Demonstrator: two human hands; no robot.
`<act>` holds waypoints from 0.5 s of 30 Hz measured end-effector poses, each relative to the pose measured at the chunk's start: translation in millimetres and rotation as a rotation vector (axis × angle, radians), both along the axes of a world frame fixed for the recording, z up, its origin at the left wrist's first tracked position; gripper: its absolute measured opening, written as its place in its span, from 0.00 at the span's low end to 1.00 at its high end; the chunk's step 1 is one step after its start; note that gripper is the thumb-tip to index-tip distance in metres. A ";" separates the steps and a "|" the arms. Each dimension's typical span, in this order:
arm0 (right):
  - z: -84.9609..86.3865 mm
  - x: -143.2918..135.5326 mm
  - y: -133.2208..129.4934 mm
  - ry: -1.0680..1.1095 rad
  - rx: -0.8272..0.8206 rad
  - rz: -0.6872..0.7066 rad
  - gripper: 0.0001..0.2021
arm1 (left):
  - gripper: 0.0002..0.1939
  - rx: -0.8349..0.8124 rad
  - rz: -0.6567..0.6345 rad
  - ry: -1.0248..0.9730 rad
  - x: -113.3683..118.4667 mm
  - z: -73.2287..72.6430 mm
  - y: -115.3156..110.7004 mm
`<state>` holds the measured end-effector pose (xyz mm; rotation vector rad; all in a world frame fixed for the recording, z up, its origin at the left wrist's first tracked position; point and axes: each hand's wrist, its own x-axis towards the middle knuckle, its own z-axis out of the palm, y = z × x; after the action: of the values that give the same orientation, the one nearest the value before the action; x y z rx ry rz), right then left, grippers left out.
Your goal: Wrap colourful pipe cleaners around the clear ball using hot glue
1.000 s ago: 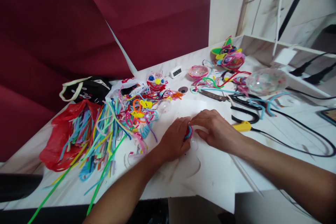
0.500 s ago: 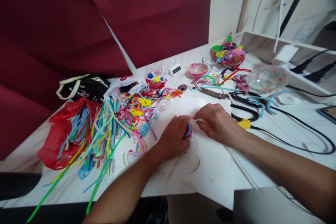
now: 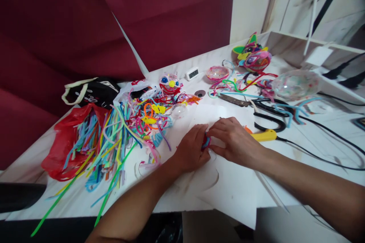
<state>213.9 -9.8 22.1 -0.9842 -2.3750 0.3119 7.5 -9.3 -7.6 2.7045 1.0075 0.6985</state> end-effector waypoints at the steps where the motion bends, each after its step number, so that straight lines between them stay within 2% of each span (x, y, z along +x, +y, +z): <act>1: -0.8 -0.8 0.0 -0.001 0.010 -0.003 0.06 | 0.36 0.004 0.003 0.000 0.3 -0.2 -0.1; 8: -2.3 -3.3 -1.5 -0.006 0.016 -0.006 0.06 | 0.37 0.019 0.009 -0.026 2.3 -1.8 -0.8; 15: -4.6 -3.6 -1.0 0.052 -0.051 0.004 0.04 | 0.46 -0.002 0.024 -0.012 3.3 -1.8 -3.0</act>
<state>210.3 -10.9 17.4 -0.9821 -2.3327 0.3963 10.8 -12.3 -9.4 2.6873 1.0391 0.7172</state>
